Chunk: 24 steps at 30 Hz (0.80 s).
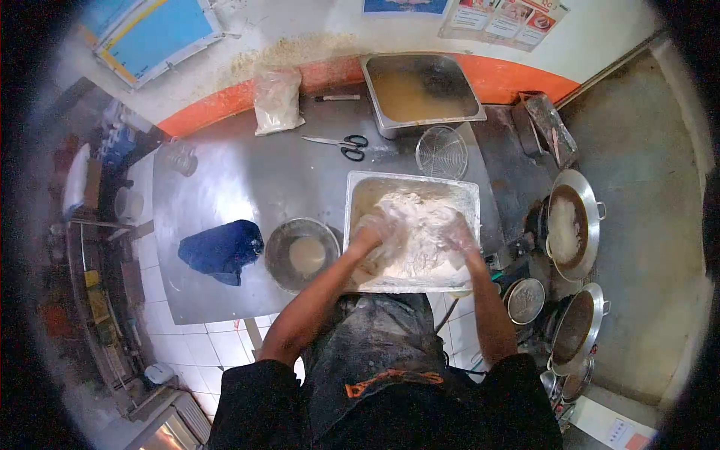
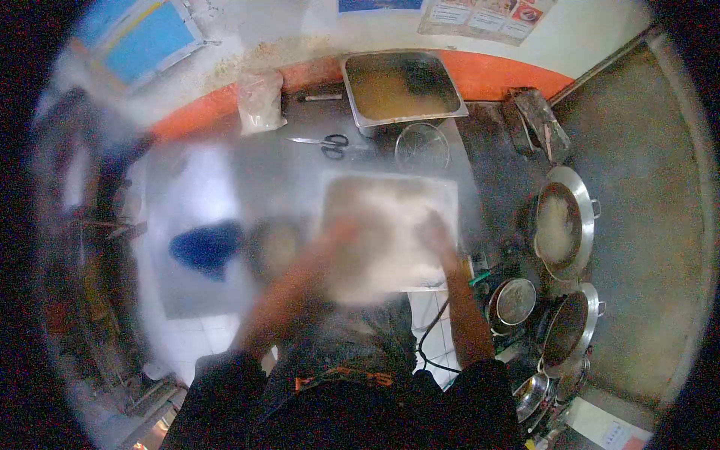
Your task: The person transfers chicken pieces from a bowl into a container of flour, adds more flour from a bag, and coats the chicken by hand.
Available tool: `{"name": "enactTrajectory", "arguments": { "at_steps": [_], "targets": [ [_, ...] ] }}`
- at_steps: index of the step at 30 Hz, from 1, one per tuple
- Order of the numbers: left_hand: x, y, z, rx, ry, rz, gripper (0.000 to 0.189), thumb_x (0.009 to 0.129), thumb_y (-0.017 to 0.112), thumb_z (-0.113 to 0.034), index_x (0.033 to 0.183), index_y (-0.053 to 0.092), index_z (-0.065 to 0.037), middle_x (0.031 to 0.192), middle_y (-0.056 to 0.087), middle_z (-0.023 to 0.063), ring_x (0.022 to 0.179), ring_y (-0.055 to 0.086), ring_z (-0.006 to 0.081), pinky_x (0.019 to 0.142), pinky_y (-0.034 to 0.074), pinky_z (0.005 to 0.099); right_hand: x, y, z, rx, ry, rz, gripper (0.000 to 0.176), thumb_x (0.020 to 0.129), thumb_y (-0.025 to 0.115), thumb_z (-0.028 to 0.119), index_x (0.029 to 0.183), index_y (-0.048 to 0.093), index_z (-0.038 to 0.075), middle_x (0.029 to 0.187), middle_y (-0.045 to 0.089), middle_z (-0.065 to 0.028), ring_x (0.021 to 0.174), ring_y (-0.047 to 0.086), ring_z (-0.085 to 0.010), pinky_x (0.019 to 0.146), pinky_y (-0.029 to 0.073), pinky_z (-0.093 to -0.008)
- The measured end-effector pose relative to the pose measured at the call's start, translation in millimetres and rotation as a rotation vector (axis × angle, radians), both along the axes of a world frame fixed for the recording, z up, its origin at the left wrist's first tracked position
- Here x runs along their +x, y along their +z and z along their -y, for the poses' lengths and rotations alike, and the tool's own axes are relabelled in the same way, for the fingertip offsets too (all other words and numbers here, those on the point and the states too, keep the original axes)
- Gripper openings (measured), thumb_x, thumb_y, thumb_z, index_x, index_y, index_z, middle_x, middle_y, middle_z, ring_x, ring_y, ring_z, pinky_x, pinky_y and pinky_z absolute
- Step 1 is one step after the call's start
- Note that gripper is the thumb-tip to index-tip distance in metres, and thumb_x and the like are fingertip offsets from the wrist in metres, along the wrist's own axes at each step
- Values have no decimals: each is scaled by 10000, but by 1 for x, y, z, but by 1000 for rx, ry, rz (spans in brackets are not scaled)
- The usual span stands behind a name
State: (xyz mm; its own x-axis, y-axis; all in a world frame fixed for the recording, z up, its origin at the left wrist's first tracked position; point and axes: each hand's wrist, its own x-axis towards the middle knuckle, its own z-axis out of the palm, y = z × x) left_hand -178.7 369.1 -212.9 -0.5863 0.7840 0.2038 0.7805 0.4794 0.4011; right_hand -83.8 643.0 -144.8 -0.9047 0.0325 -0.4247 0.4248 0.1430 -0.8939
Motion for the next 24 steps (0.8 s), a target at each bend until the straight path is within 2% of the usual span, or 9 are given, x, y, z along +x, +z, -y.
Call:
{"name": "enactTrajectory", "arguments": {
  "at_steps": [2,4,5,8,9,12,13,19,24],
  "targets": [
    [-7,-8,5,-77,-68,-106,177,1002,501,-125,1009,676,-101,855,673,53,799,632,152,666,494,289,-13,52,9,-613,-174,-32,715,782,772,81,1435,495,-9,1318,634,-210,1117,661,-314,1019,531,-368],
    [-1,-24,-13,39,-94,-256,183,1016,495,-135,1005,674,-102,874,674,49,820,631,145,676,495,277,-30,110,57,583,445,-46,698,800,763,76,1437,490,-11,1299,656,-171,1115,660,-280,1033,527,-362],
    [1,-14,-20,42,-97,-259,183,1016,495,-135,1005,674,-102,874,674,49,820,631,145,676,495,277,-12,34,73,736,103,-423,651,807,743,62,1415,520,-1,1259,686,-159,1104,669,-266,1024,522,-372],
    [20,31,-41,595,259,596,212,959,601,-274,963,679,-77,820,657,99,781,628,266,728,513,418,-24,17,37,486,261,-144,605,811,734,76,1386,558,7,1213,702,-167,1096,672,-267,1005,520,-395],
    [10,7,-26,101,93,-48,225,934,608,-281,1015,698,-91,871,683,129,856,654,305,787,522,430,-29,-30,13,813,529,-291,542,826,715,86,1349,592,13,1189,696,-191,1085,670,-294,993,518,-406],
    [13,20,-9,287,139,253,229,931,588,-250,992,711,-68,897,690,163,887,659,332,818,526,444,-28,99,54,630,401,-198,503,835,718,121,1315,613,12,1160,699,-193,1097,662,-303,997,517,-421],
    [13,16,-12,289,139,253,229,931,588,-250,992,711,-68,897,690,163,887,659,332,818,526,444,-7,-26,-6,702,322,-361,628,825,771,208,1369,548,-12,1209,680,-223,1116,657,-353,1002,515,-442],
    [29,121,9,-180,449,89,308,904,609,-259,994,676,28,965,686,224,935,662,367,846,525,458,10,33,21,752,435,-70,1036,778,821,355,1540,254,-60,1516,414,-316,1436,400,-422,1207,340,-448],
    [31,29,-5,73,114,227,318,892,622,-269,996,676,27,965,686,226,935,663,370,848,525,461,22,-104,41,1194,347,-144,786,814,728,342,1430,428,-42,1362,533,-305,1345,441,-428,1184,326,-448]
  ]
}}
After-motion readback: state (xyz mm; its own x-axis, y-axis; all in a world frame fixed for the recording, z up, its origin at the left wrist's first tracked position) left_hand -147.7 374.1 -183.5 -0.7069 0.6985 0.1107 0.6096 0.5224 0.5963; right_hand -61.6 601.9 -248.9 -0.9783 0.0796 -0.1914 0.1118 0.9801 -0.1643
